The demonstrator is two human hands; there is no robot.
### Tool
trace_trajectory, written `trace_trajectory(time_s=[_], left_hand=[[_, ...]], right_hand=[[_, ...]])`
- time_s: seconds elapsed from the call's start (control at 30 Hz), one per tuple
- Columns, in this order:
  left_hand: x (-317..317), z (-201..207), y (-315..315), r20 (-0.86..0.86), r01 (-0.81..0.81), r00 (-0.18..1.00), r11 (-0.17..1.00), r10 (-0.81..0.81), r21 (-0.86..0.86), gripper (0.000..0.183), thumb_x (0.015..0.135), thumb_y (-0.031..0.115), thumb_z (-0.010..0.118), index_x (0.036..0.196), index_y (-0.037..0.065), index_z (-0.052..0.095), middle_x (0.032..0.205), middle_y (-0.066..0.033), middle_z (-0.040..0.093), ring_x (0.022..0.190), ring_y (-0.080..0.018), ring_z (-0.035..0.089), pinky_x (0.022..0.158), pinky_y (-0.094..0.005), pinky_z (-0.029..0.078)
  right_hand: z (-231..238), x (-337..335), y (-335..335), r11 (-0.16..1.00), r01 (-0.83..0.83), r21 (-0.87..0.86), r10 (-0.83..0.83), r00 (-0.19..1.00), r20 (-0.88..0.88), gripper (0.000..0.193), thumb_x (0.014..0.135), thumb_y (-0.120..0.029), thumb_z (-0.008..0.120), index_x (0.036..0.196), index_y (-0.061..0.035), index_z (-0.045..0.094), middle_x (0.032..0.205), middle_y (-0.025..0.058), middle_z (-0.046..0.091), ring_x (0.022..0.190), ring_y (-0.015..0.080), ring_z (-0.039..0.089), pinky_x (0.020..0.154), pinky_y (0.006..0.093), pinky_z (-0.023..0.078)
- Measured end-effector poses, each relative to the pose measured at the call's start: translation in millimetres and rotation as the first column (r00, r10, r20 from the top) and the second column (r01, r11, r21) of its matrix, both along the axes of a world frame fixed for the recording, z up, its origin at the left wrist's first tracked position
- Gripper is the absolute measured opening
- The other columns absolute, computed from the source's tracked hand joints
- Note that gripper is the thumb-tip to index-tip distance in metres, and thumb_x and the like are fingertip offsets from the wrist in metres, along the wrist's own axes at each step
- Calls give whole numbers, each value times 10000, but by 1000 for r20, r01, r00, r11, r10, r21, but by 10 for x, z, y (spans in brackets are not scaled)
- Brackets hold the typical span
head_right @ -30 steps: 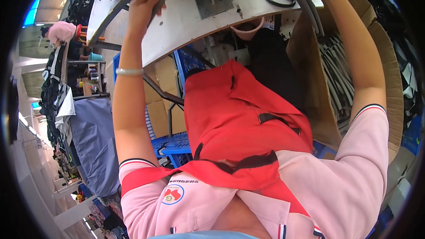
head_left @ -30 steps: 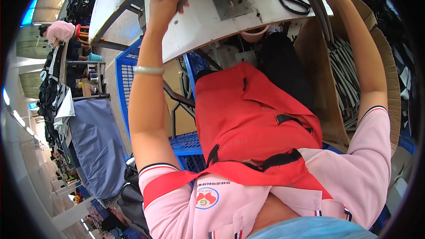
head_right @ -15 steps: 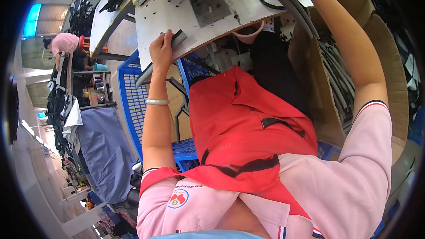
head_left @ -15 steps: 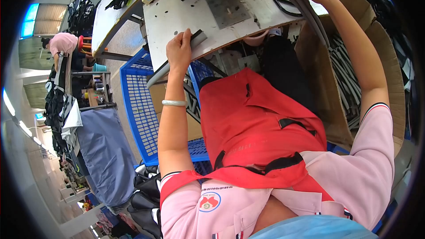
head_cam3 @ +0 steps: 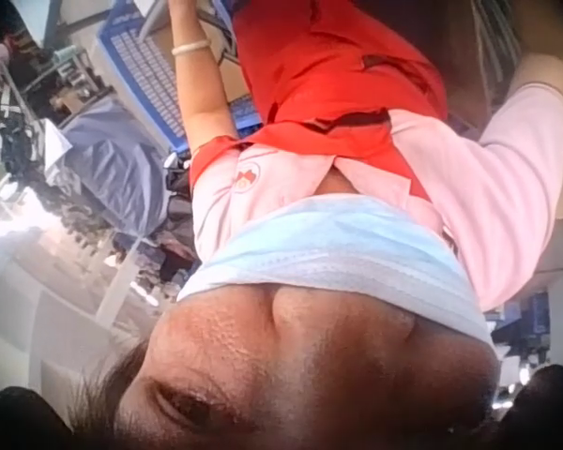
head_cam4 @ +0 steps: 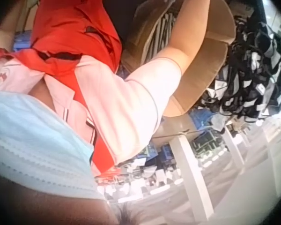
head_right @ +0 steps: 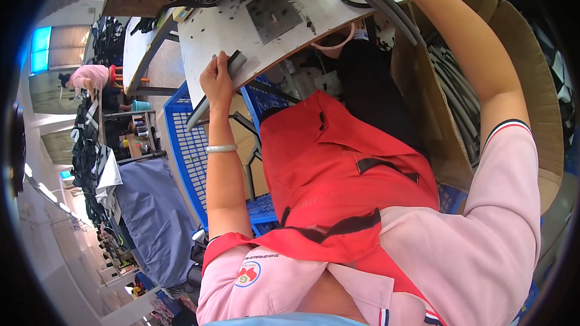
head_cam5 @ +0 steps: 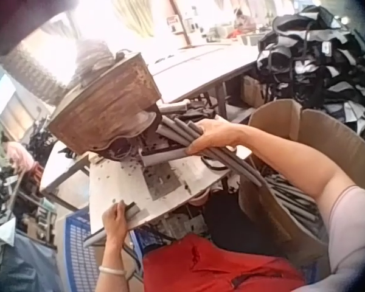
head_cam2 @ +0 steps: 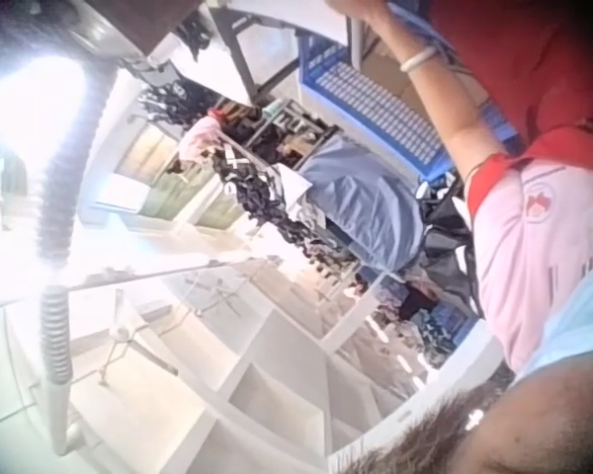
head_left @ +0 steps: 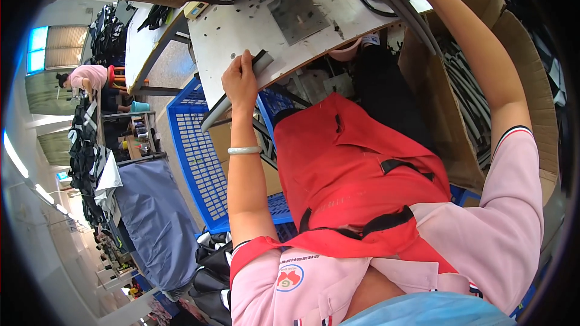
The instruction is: Sewing and assembling small component pieces at a workstation in a garment factory.
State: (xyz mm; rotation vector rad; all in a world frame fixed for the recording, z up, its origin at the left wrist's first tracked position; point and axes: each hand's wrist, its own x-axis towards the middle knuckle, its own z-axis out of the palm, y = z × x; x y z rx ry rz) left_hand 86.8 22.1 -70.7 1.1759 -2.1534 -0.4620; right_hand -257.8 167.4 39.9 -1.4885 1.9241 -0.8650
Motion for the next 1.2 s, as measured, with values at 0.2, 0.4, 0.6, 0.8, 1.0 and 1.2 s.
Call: trace_trajectory(time_s=[0.2,0.4,0.6,0.8,1.0,1.2], left_hand=[[-10,-22,19,-76,6,997,1000,-6,2,397,971,338,570,858,-19,703,603,-90,570,586,-124,487,582,-298,407],[-12,-37,21,-71,5,997,1000,-7,-26,394,978,355,550,841,16,695,644,-155,609,574,-246,553,577,-353,426],[-9,-32,35,-86,7,996,999,-10,-36,393,977,348,550,840,10,697,656,-161,616,588,-247,570,582,-356,431],[13,-33,46,-47,-23,999,999,22,-24,380,974,344,548,868,22,718,727,-149,676,650,-254,633,620,-350,466],[-29,-24,79,-50,-16,999,999,14,-44,373,973,342,547,877,29,725,773,-145,700,693,-255,663,644,-347,483],[-8,-37,43,-59,-16,998,998,13,-56,372,974,345,542,880,35,725,774,-143,699,688,-261,660,646,-356,484]], right_hand=[[60,21,15,999,-19,51,17,999,37,419,732,-390,739,957,-44,665,834,49,652,781,154,596,729,305,469],[48,-84,22,953,-235,-191,245,969,34,411,746,-357,732,979,-25,663,844,58,655,797,157,599,742,300,471],[206,33,0,991,-84,-101,66,983,-171,428,729,-290,736,1016,15,645,896,107,670,845,196,604,789,326,475],[255,144,89,999,-39,-28,35,993,-114,449,733,-295,729,1035,24,637,910,126,675,860,214,610,803,339,474],[205,141,106,995,4,-96,-17,990,-142,441,737,-298,725,1046,4,639,912,151,673,869,229,619,813,351,474],[129,187,224,997,2,-73,-18,974,-227,482,737,-347,740,1062,-8,636,928,156,678,885,245,624,820,361,476]])
